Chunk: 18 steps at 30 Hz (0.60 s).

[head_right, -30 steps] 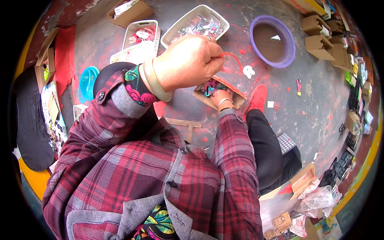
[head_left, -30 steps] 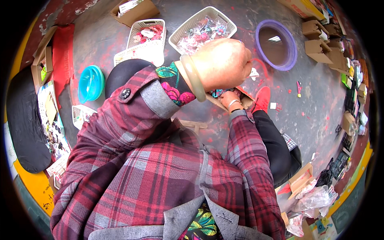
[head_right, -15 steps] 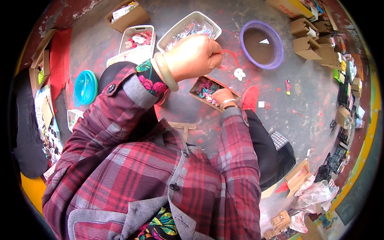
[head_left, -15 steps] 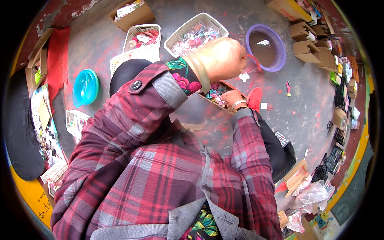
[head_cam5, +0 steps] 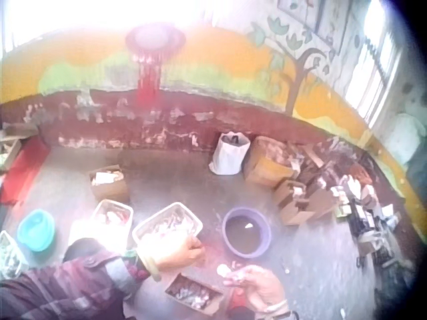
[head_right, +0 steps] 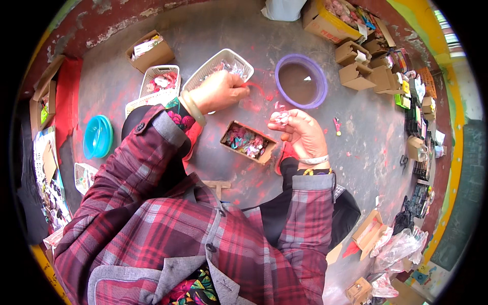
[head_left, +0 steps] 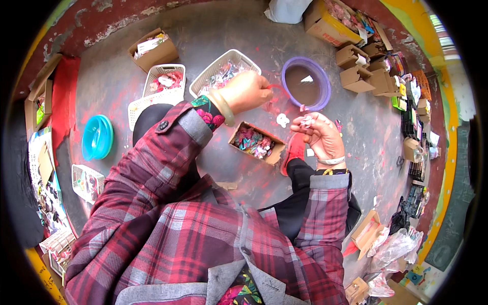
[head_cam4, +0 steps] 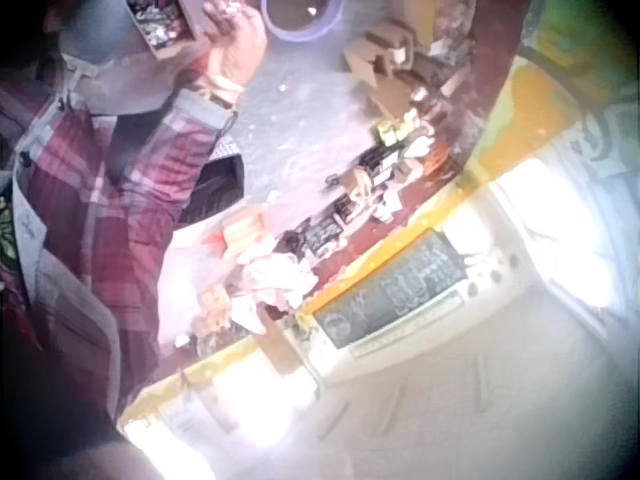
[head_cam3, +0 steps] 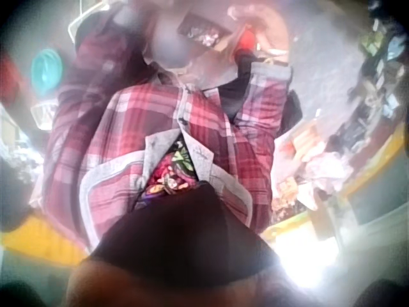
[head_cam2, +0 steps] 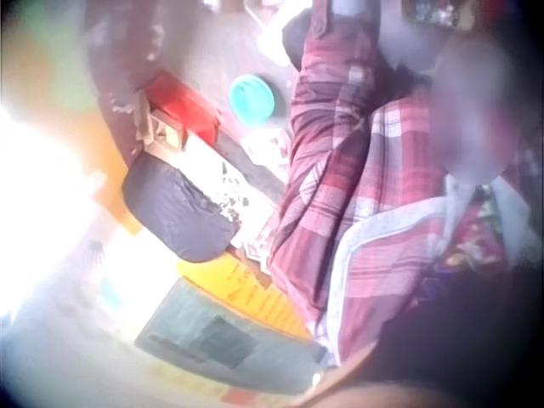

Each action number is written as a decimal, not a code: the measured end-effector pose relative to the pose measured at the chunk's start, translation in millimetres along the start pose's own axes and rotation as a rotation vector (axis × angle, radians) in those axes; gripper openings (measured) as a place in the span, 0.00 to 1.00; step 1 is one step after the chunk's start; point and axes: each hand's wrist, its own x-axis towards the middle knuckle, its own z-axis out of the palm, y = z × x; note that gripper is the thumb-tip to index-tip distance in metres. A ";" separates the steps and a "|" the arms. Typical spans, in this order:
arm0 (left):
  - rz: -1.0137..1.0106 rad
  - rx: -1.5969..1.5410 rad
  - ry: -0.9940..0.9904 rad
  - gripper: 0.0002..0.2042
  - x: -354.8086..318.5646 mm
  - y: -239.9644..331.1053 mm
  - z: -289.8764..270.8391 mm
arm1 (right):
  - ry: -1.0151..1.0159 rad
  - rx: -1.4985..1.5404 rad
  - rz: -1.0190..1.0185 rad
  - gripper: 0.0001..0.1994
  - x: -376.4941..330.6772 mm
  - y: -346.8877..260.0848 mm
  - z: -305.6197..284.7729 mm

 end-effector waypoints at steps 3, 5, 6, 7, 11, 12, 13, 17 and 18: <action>-0.010 0.014 -0.028 0.13 1.2 -4.0 3.3 | 0.012 0.139 -0.084 0.05 7.0 -3.7 16.5; -0.018 -0.016 -0.034 0.12 2.8 0.8 4.7 | -0.075 0.229 -0.061 0.05 13.5 -0.4 7.6; -0.023 -0.026 -0.034 0.12 2.5 0.3 6.5 | -0.067 0.246 -0.054 0.06 12.8 0.5 9.6; -0.028 -0.037 -0.033 0.12 3.3 0.0 7.5 | -0.053 0.253 -0.058 0.06 13.2 0.3 8.7; -0.036 -0.022 -0.054 0.12 5.4 2.2 8.7 | 0.064 0.221 -0.061 0.06 15.8 3.2 9.1; -0.028 -0.017 -0.060 0.12 6.1 2.5 9.5 | 0.112 0.194 -0.060 0.07 15.3 3.3 9.8; -0.021 -0.011 -0.065 0.12 6.8 2.1 10.6 | 0.108 0.155 -0.058 0.07 14.8 3.2 9.4; -0.026 -0.028 -0.043 0.12 7.3 -0.1 13.3 | 0.141 0.064 -0.027 0.08 11.6 3.1 16.2; -0.022 -0.025 -0.046 0.13 8.0 1.0 13.2 | 0.164 0.055 -0.017 0.08 10.7 3.3 18.1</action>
